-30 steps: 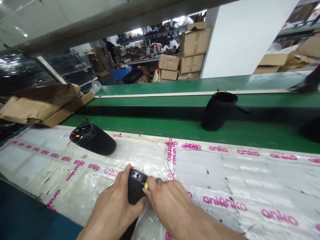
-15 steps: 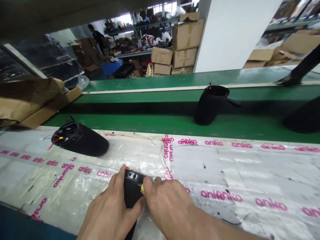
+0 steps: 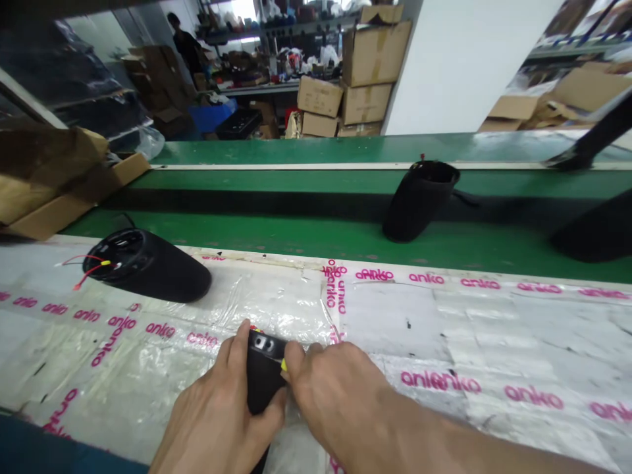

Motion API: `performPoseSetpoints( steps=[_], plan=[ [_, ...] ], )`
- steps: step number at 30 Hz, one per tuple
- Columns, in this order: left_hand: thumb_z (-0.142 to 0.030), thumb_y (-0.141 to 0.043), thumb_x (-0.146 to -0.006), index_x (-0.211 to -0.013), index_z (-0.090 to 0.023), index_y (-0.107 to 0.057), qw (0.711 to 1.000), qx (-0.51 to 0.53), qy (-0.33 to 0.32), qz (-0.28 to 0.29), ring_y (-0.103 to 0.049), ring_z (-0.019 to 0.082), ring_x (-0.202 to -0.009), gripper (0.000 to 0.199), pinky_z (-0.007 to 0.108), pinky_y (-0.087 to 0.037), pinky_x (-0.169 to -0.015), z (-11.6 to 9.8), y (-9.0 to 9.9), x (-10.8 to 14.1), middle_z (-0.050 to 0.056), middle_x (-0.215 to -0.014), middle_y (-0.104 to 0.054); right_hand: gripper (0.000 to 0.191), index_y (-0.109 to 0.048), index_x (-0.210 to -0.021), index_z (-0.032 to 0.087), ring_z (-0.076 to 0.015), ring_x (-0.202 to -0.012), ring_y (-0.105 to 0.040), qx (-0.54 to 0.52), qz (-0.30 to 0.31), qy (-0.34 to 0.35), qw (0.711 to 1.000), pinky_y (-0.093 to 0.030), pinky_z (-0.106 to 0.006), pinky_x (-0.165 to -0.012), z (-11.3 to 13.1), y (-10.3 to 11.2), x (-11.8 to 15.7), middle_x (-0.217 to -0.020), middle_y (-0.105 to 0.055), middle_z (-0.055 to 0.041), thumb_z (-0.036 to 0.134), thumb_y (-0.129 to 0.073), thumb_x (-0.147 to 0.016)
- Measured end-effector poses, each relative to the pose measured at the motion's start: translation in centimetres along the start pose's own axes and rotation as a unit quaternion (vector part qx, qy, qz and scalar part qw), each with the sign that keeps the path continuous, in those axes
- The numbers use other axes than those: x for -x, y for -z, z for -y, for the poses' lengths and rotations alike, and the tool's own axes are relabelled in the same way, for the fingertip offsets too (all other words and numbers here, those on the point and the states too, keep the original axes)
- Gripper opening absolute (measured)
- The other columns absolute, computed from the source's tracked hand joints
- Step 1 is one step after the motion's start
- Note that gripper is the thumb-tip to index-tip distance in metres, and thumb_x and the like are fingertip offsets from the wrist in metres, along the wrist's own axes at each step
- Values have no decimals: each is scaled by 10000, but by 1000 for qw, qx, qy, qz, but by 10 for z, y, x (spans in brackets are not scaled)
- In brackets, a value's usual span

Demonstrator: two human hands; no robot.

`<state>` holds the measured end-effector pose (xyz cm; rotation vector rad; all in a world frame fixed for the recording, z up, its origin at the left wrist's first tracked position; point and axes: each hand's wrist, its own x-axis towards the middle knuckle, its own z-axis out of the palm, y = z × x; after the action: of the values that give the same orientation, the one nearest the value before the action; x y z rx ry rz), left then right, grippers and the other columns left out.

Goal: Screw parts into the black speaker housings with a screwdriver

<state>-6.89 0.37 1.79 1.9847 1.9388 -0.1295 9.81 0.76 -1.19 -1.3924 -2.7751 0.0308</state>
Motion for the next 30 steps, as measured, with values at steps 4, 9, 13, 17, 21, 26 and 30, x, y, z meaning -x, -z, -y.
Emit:
performPoseSetpoints(
  steps=[4,9,13,17,21,26,30],
  plan=[
    [-405,-508,-830,-1515,-115,-220,999,34,-12,4,-658,318,-1075,797,409,-507,-872,9,1,0,179,-1376,-549,136,-454,-929,199,-190,-471,-583,-99,-21,-13,995,-230,-327,-438,-1,-9,1,-651,-609,15,295,-491,-1018],
    [-420,-517,-825,-1503,-114,-251,998,49,17,-24,-618,308,-1165,790,394,-483,-937,7,4,3,153,-1410,-538,221,-454,-1063,220,-183,-588,-632,-279,-108,-55,953,-347,-296,-536,-4,-10,11,-741,-636,25,344,-274,-1093],
    [-420,-507,-835,-1517,-105,-227,999,22,15,-29,-616,315,-1168,802,401,-488,-930,-4,6,11,159,-1455,-494,152,-457,-980,221,-218,-512,-601,-198,-59,-59,977,-246,-312,-486,-7,-6,15,-649,-591,30,328,-390,-1065],
    [-415,-462,-873,-1535,-89,-165,999,31,-8,-22,-549,284,-1271,795,370,-457,-996,-8,7,20,157,-1512,-429,131,-429,-952,223,-219,-489,-592,-144,-55,-61,986,-175,-313,-467,-12,-5,18,-622,-578,40,309,-462,-1046],
    [-400,-496,-867,-1528,-118,-210,999,30,14,-34,-587,296,-1221,773,376,-469,-974,-7,5,23,147,-1472,-485,160,-408,-926,232,-222,-508,-593,-131,-65,-47,988,-158,-318,-476,-12,-8,25,-647,-586,36,319,-463,-1048],
    [-402,-458,-894,-1523,-140,-211,998,31,6,-47,-590,286,-1216,725,372,-477,-957,-8,0,23,131,-1471,-483,137,-405,-956,230,-232,-516,-603,-121,-43,-39,991,-162,-330,-482,-6,-13,26,-689,-606,26,302,-482,-1043],
    [-407,-448,-896,-1516,-122,-219,999,17,5,-40,-605,289,-1189,720,384,-496,-923,-11,0,24,140,-1469,-480,154,-394,-955,225,-225,-496,-605,-110,-35,-35,993,-161,-333,-469,-3,-12,20,-656,-585,37,298,-502,-1038]
  ],
)
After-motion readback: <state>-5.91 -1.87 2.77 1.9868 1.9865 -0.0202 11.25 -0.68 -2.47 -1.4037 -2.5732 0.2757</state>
